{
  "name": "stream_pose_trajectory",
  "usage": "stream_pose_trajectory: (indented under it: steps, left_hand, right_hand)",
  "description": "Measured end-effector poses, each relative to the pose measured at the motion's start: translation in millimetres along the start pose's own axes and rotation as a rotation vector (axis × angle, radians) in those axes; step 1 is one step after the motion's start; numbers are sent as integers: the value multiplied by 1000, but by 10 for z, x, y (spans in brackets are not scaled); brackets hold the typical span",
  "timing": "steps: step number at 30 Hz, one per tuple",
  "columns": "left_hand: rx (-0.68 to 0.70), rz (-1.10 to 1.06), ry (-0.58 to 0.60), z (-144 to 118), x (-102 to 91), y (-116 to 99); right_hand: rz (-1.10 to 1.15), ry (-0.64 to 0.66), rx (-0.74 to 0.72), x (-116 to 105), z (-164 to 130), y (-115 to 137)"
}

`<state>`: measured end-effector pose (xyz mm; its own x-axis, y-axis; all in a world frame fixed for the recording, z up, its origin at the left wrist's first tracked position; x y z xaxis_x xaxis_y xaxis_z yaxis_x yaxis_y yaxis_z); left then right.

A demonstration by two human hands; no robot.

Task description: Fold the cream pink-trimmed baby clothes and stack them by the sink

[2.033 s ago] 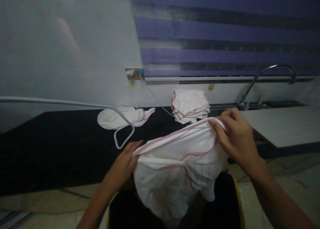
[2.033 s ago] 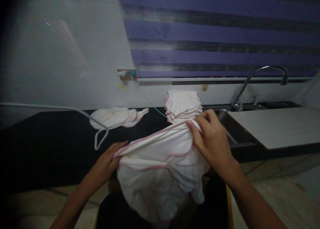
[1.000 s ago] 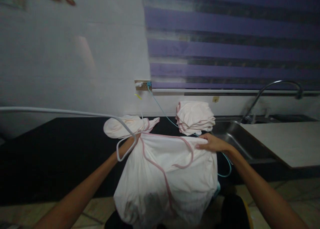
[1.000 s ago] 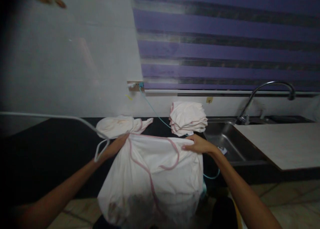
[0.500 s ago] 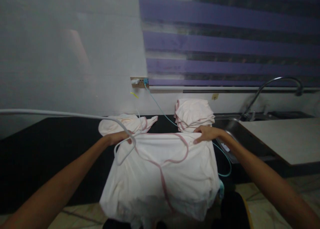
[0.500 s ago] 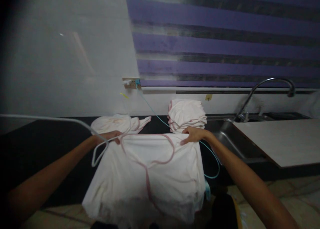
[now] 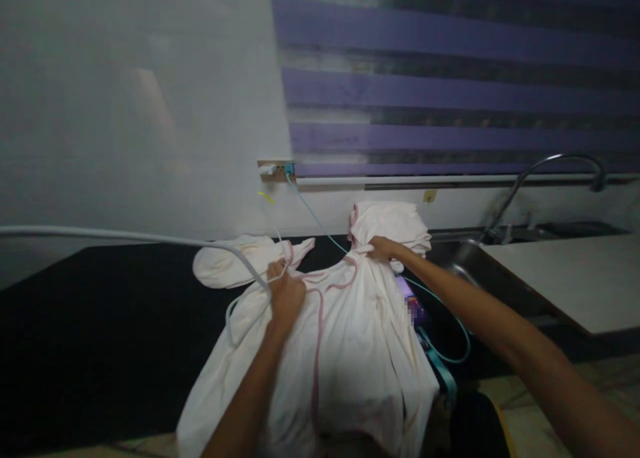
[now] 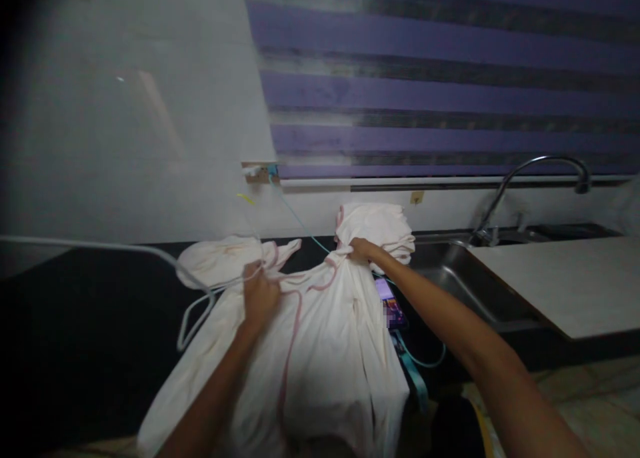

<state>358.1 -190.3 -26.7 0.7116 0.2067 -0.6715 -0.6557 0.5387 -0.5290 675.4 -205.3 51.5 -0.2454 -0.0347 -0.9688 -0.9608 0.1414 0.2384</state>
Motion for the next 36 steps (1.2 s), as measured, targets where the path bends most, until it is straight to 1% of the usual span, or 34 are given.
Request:
stream_pose_trajectory:
  steps: [1, 2, 3, 4, 6, 8, 10, 11, 13, 15, 17, 18, 20, 23, 25, 27, 28, 29, 30, 32, 35, 36]
  left_hand:
    - [-2, -3, -23, -183, 149, -122]
    - [40, -30, -3, -352, 307, -234]
    - [137, -73, 66, -497, 461, -328]
    - [206, -68, 129, -606, 598, -388]
    - [260, 26, 196, -700, 794, -399]
    - [211, 181, 185, -643, 887, -292]
    - [157, 291, 172, -508, 915, -147]
    - [147, 324, 181, -437, 918, -82]
    - [132, 378, 206, -315, 916, 20]
    - [107, 427, 228, -230, 912, 90]
    - [56, 469, 242, -172, 905, 149]
    - [36, 482, 246, -150, 901, 176]
    - [29, 488, 253, -118, 893, 219]
    - [45, 464, 241, -103, 887, 240]
    - [47, 455, 218, -109, 885, 226]
    - [45, 467, 198, -117, 885, 206]
    - [43, 476, 195, -118, 886, 198]
    - [40, 485, 196, -117, 887, 194]
    - [36, 491, 201, -114, 889, 193]
    - [33, 496, 210, -105, 894, 201]
    - [36, 507, 210, -96, 907, 224]
    - [37, 513, 209, -97, 913, 231]
  right_hand:
    - [2, -6, 2, 35, 12, 16]
    - [6, -6, 6, 62, 15, 25]
    - [13, -2, 13, 77, 10, 24]
    - [17, 5, 19, 82, -7, 13]
    - [84, 63, 38, 66, -74, -29]
    - [245, 211, 69, 44, -180, -75]
    - [426, 407, 84, 42, -308, -97]
    - [476, 485, 82, 51, -371, -97]
    - [470, 568, 65, 85, -481, -92]
    - [412, 585, 80, 127, -568, -106]
    - [410, 558, 117, 154, -638, -161]
    - [451, 535, 128, 158, -668, -202]
    - [615, 467, 114, 148, -725, -299]
    - [924, 323, 94, 140, -807, -412]
    - [1077, 195, 127, 178, -869, -425]
    - [1196, 93, 166, 255, -944, -383]
    - [1250, 71, 174, 300, -989, -350]
    - [1292, 77, 175, 343, -1037, -317]
    - [1318, 116, 171, 379, -1090, -289]
    - [1293, 276, 163, 421, -1201, -263]
    - [1120, 556, 182, 405, -1354, -313]
    - [1057, 622, 194, 385, -1391, -346]
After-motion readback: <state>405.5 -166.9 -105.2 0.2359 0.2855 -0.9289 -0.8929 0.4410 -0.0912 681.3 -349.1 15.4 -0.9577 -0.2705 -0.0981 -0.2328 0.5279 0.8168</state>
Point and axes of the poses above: each hand's wrist, its own z-axis towards the middle knuckle, its own x-axis out of the palm, y = z × x, the point moved 1 cm from there along z, towards the middle knuckle, and after that the axes turned 8 degrees about -y, right-handed, at the moved point
